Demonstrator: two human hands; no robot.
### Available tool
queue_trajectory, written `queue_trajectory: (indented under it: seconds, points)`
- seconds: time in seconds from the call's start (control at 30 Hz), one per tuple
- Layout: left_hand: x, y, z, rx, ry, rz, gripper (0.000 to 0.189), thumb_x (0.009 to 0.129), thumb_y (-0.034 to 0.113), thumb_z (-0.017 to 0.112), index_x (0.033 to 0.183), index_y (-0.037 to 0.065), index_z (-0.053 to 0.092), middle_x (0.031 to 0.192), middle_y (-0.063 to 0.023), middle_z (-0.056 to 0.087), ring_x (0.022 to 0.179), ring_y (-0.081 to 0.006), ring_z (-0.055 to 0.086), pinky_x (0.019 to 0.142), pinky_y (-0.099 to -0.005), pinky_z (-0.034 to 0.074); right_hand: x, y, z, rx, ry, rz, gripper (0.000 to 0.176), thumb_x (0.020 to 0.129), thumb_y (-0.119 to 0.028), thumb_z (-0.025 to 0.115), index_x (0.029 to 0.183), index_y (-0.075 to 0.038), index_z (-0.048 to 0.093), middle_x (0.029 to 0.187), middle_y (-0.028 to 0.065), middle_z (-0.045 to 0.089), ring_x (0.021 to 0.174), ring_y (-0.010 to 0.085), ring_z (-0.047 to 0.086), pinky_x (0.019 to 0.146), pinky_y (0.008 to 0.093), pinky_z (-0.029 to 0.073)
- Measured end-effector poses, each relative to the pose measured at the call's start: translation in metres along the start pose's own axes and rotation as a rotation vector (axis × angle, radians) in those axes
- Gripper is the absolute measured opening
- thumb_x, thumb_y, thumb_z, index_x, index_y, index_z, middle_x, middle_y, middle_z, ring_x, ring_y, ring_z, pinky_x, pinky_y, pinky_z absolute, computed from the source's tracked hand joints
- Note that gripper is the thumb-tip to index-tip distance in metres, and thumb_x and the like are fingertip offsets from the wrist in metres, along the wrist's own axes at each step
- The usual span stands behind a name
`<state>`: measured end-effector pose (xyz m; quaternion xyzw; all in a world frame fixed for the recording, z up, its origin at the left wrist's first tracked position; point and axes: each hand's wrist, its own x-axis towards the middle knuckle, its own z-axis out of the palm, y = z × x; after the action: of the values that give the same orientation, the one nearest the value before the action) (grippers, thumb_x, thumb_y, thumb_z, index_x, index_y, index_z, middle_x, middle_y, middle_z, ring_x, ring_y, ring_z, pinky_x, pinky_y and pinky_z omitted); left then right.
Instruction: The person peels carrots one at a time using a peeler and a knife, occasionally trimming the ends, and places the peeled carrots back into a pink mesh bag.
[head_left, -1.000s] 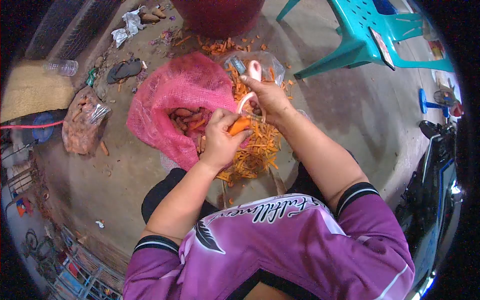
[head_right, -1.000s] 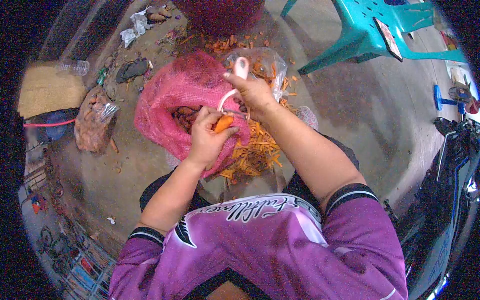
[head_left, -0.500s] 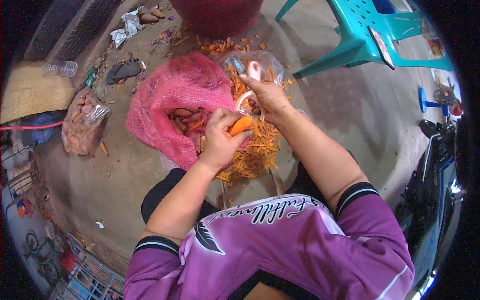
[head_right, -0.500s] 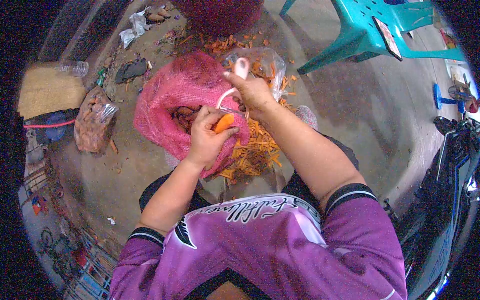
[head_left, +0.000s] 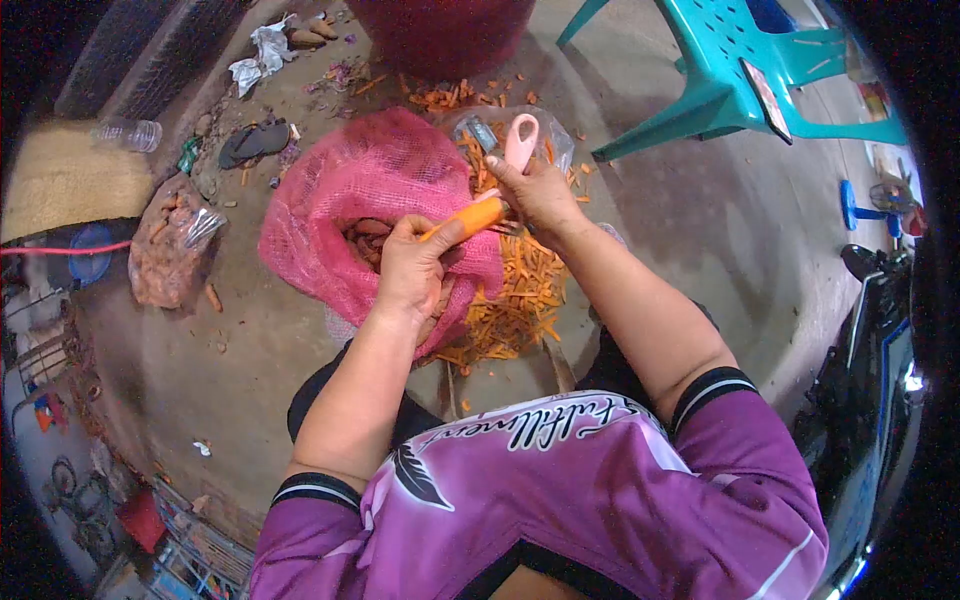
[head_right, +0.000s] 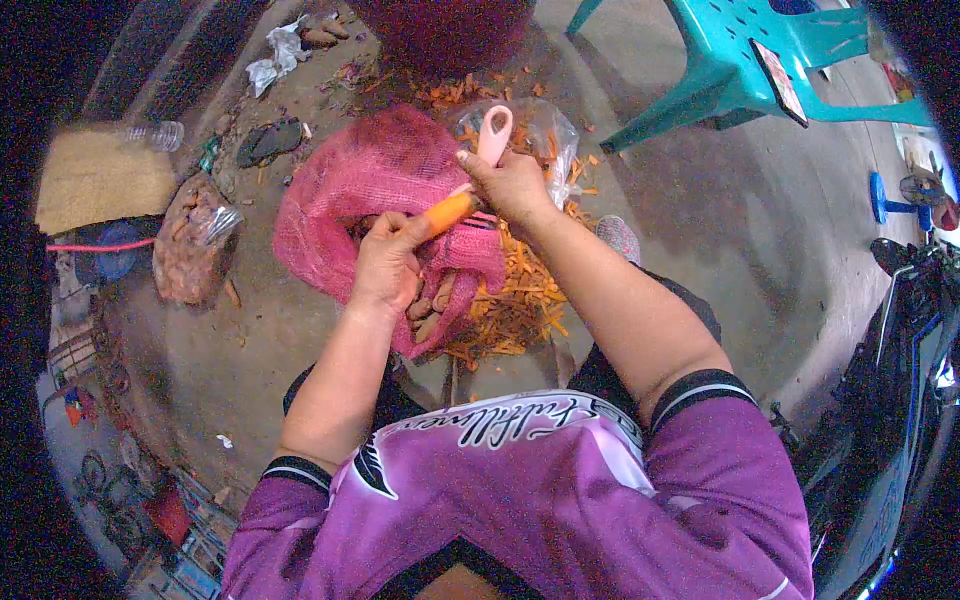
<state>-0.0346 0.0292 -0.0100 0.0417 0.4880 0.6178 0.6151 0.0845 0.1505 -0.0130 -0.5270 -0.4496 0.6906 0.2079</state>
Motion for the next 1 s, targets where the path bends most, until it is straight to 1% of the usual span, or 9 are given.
queue_trajectory:
  seconds: [0.17, 0.2, 0.3, 0.43, 0.53, 0.67, 0.8, 0.93, 1.0]
  points:
    - [-0.008, -0.004, 0.010, 0.608, -0.183, -0.146, 0.038, 0.072, 0.000, 0.061, 0.105, 0.001, 0.041, 0.084, -0.0076, 0.053, 0.071, -0.0143, 0.054, 0.061, -0.0255, 0.046, -0.004, 0.001, 0.006, -0.133, 0.026, -0.131, 0.032, 0.075, -0.030, 0.064, 0.073, 0.002, 0.058, 0.058, 0.0068, 0.058, 0.045, 0.0107, 0.052, 0.040, 0.0248, 0.040]
    - [-0.013, -0.002, 0.016, 0.478, -0.253, -0.202, 0.037, 0.075, 0.004, 0.058, 0.108, -0.001, 0.042, 0.085, -0.0075, 0.052, 0.073, -0.0134, 0.053, 0.063, -0.0235, 0.044, -0.006, -0.003, 0.004, -0.180, 0.003, -0.038, 0.035, 0.073, -0.032, 0.064, 0.073, 0.002, 0.058, 0.060, 0.0095, 0.059, 0.050, 0.0148, 0.055, 0.045, 0.0279, 0.043]
    - [-0.008, -0.004, 0.008, 0.532, -0.317, -0.271, 0.031, 0.078, 0.007, 0.054, 0.106, 0.000, 0.044, 0.088, -0.0071, 0.051, 0.076, -0.0119, 0.051, 0.066, -0.0225, 0.042, 0.032, 0.037, -0.017, -0.360, 0.227, -0.160, 0.035, 0.078, -0.031, 0.059, 0.079, 0.003, 0.055, 0.062, 0.0078, 0.058, 0.043, 0.0081, 0.047, 0.040, 0.0221, 0.036]
    - [-0.010, 0.003, 0.001, 0.509, -0.180, -0.202, 0.027, 0.080, 0.007, 0.050, 0.105, 0.001, 0.043, 0.088, -0.0069, 0.050, 0.079, -0.0114, 0.050, 0.068, -0.0231, 0.041, 0.057, 0.095, -0.046, -0.969, 0.308, -0.079, 0.046, 0.077, -0.042, 0.053, 0.083, 0.003, 0.058, 0.083, 0.0215, 0.060, 0.068, 0.0291, 0.059, 0.062, 0.0373, 0.045]
    - [-0.009, 0.013, -0.016, 0.516, -0.117, -0.170, 0.030, 0.078, 0.003, 0.047, 0.107, 0.002, 0.039, 0.093, -0.0075, 0.050, 0.082, -0.0130, 0.051, 0.072, -0.0241, 0.042, 0.057, 0.089, -0.033, -1.284, -0.129, 0.152, 0.045, 0.080, -0.042, 0.047, 0.083, 0.001, 0.058, 0.082, 0.0226, 0.059, 0.080, 0.0370, 0.056, 0.072, 0.0425, 0.043]
    - [-0.017, 0.019, -0.034, 0.501, -0.098, -0.126, 0.037, 0.075, 0.000, 0.044, 0.111, 0.003, 0.035, 0.093, -0.0078, 0.049, 0.084, -0.0145, 0.051, 0.074, -0.0256, 0.042, 0.095, 0.138, -0.034, -1.298, -0.095, -0.228, 0.035, 0.082, -0.031, 0.043, 0.093, 0.002, 0.051, 0.088, 0.0236, 0.057, 0.085, 0.0370, 0.055, 0.075, 0.0431, 0.042]
    - [-0.023, 0.027, -0.044, 0.555, -0.133, -0.091, 0.042, 0.074, 0.001, 0.047, 0.114, 0.003, 0.034, 0.092, -0.0053, 0.048, 0.083, -0.0128, 0.051, 0.074, -0.0247, 0.042, 0.134, 0.199, -0.039, -1.297, 0.068, -0.001, 0.036, 0.078, -0.017, 0.043, 0.109, 0.001, 0.038, 0.100, 0.0269, 0.051, 0.091, 0.0397, 0.052, 0.078, 0.0438, 0.041]
    - [-0.022, 0.029, -0.052, 0.553, -0.125, -0.068, 0.038, 0.079, 0.006, 0.052, 0.113, 0.003, 0.037, 0.089, -0.0021, 0.047, 0.077, -0.0099, 0.048, 0.069, -0.0225, 0.040, 0.128, 0.191, -0.037, -1.315, 0.004, 0.017, 0.067, 0.071, -0.008, 0.048, 0.130, -0.003, 0.016, 0.104, 0.0288, 0.048, 0.097, 0.0373, 0.050, 0.082, 0.0408, 0.040]
    - [-0.019, 0.029, -0.054, 0.575, -0.145, -0.058, 0.037, 0.079, 0.009, 0.054, 0.112, 0.004, 0.038, 0.085, -0.0005, 0.046, 0.071, -0.0086, 0.045, 0.062, -0.0219, 0.039, 0.126, 0.179, -0.033, -1.353, -0.002, 0.085, 0.053, 0.069, -0.014, 0.055, 0.114, -0.002, 0.032, 0.089, 0.0246, 0.055, 0.085, 0.0359, 0.055, 0.072, 0.0402, 0.044]
